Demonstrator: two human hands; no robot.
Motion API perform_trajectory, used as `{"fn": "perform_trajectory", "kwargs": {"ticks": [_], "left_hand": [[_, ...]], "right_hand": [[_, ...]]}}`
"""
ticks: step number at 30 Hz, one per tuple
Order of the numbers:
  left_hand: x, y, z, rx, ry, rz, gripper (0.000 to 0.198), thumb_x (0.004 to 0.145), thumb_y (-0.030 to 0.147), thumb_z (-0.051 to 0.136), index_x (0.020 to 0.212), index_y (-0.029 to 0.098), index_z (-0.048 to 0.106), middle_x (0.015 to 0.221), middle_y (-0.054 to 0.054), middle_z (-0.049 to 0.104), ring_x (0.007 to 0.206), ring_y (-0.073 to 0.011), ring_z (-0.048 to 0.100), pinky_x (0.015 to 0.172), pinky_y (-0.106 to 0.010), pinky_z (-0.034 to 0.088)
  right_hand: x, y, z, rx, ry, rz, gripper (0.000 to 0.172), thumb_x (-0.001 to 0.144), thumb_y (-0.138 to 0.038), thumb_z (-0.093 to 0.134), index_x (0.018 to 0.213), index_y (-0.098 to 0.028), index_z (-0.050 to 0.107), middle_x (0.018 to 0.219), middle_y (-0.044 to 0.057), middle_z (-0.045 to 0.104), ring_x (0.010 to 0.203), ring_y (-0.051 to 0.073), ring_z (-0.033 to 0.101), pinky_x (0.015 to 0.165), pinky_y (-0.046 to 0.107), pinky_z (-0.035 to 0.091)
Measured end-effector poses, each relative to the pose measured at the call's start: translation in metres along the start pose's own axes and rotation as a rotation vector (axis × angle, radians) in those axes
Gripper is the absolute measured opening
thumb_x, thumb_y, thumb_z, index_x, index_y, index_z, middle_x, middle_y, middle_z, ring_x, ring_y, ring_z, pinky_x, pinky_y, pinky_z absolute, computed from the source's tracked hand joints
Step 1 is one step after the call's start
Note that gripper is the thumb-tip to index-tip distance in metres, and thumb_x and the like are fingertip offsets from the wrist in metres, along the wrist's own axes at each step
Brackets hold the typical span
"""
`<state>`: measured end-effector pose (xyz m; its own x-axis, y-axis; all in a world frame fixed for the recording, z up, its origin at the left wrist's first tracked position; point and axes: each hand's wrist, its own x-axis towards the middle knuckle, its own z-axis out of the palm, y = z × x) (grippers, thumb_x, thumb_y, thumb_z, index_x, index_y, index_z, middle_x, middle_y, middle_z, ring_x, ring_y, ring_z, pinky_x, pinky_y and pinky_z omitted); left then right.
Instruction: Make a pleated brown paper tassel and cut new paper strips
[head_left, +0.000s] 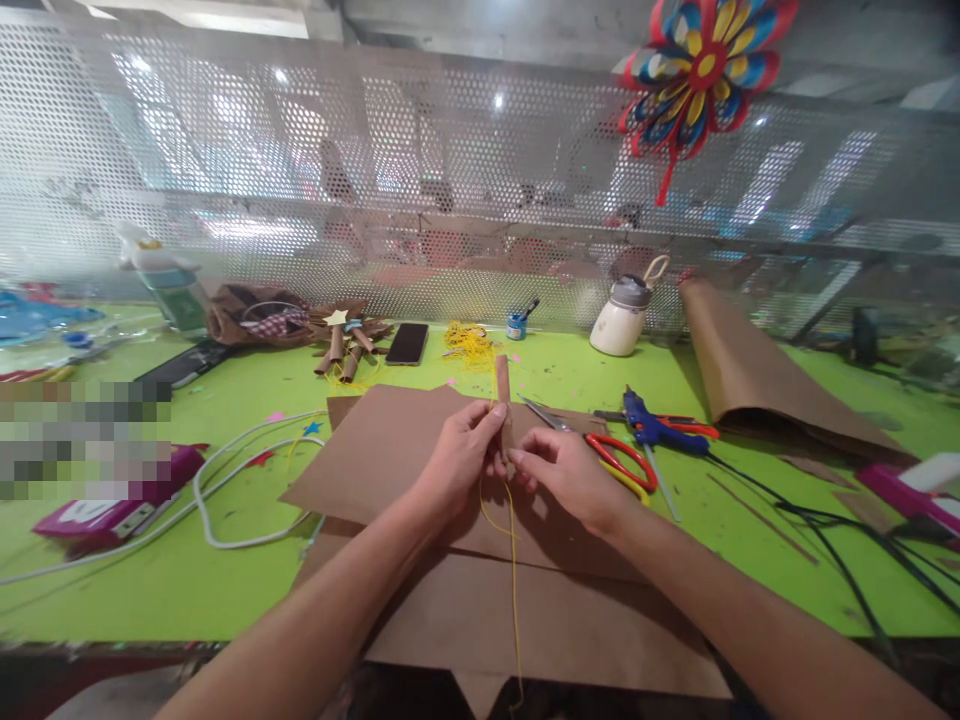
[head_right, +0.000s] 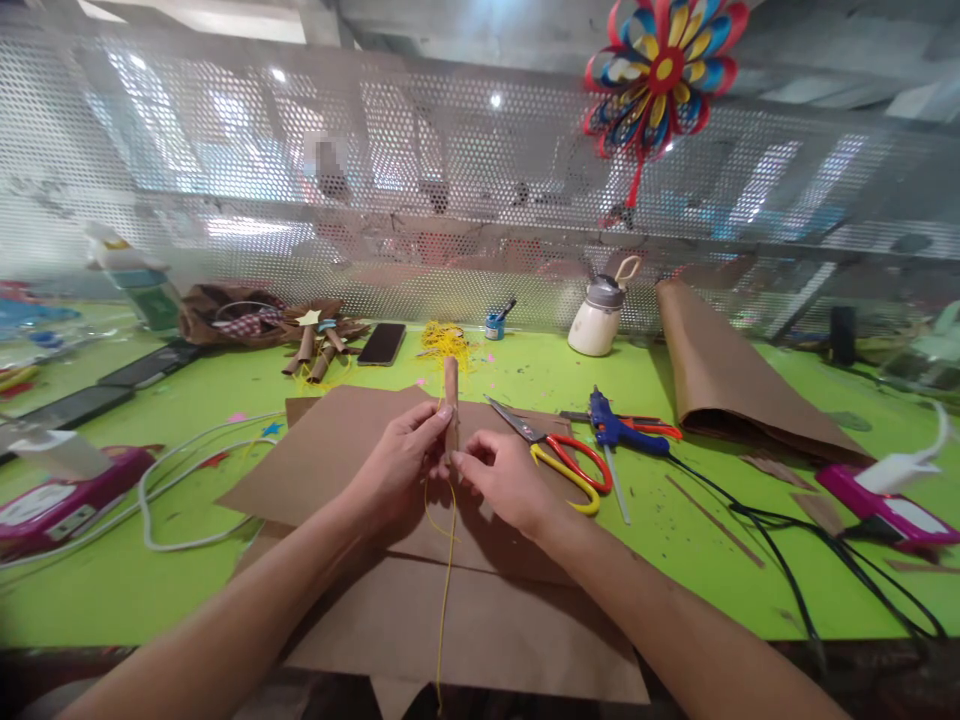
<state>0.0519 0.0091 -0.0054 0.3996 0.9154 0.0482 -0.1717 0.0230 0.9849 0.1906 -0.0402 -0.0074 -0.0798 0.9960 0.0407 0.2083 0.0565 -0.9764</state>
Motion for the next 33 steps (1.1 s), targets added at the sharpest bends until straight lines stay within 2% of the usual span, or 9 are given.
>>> {"fn": "perform_trajectory", "kwargs": {"ticks": [5,11,19,29,33], "left_hand": [[-0.0017,0.0009,0.0014,0.013,0.004,-0.050,0.027,0.084,0.041,0.053,0.072,0.018,0.046,0.047,0.004,0.048,0.039,-0.0075,0.048,0.039,-0.016,0.035],[-0.0020,0.0018,-0.0022,-0.059,-0.117,-0.083,0.016,0.078,0.028,0.060,0.077,0.016,0.049,0.057,0.004,0.051,0.044,-0.0064,0.050,0.045,-0.018,0.038],[-0.0002,-0.0031,-0.0014,-0.013,-0.118,-0.086,0.027,0.077,0.038,0.065,0.077,0.017,0.048,0.054,0.004,0.052,0.042,-0.0074,0.050,0.043,-0.018,0.036],[-0.0016,-0.0013,-0.0002,0.005,-0.112,-0.079,0.025,0.079,0.036,0.063,0.077,0.017,0.047,0.056,0.004,0.051,0.044,-0.0066,0.049,0.045,-0.018,0.037],[0.0016,-0.0064,-0.0039,-0.037,-0.156,-0.099,0.025,0.078,0.037,0.065,0.080,0.017,0.049,0.058,0.003,0.053,0.047,-0.0081,0.051,0.047,-0.020,0.039]], "right_hand": [[0.0014,0.0047,-0.0001,0.035,0.000,0.029,0.022,0.077,-0.037,0.061,0.070,-0.017,0.055,0.066,0.001,0.060,0.057,0.011,0.052,0.057,0.026,0.043],[0.0012,0.0019,-0.0014,0.028,0.010,0.033,0.023,0.077,-0.037,0.062,0.070,-0.017,0.055,0.067,0.001,0.063,0.055,0.010,0.052,0.056,0.025,0.043],[-0.0002,0.0030,-0.0029,-0.006,0.006,0.010,0.021,0.080,-0.035,0.059,0.071,-0.017,0.057,0.069,0.001,0.064,0.056,0.011,0.053,0.056,0.025,0.043],[0.0004,0.0021,-0.0028,0.018,0.022,0.035,0.016,0.077,-0.031,0.060,0.070,-0.016,0.056,0.066,0.001,0.064,0.055,0.010,0.053,0.055,0.024,0.043],[0.0026,0.0025,-0.0025,0.072,0.026,0.071,0.024,0.080,-0.037,0.058,0.069,-0.016,0.054,0.065,0.002,0.065,0.053,0.010,0.052,0.054,0.024,0.042]]}}
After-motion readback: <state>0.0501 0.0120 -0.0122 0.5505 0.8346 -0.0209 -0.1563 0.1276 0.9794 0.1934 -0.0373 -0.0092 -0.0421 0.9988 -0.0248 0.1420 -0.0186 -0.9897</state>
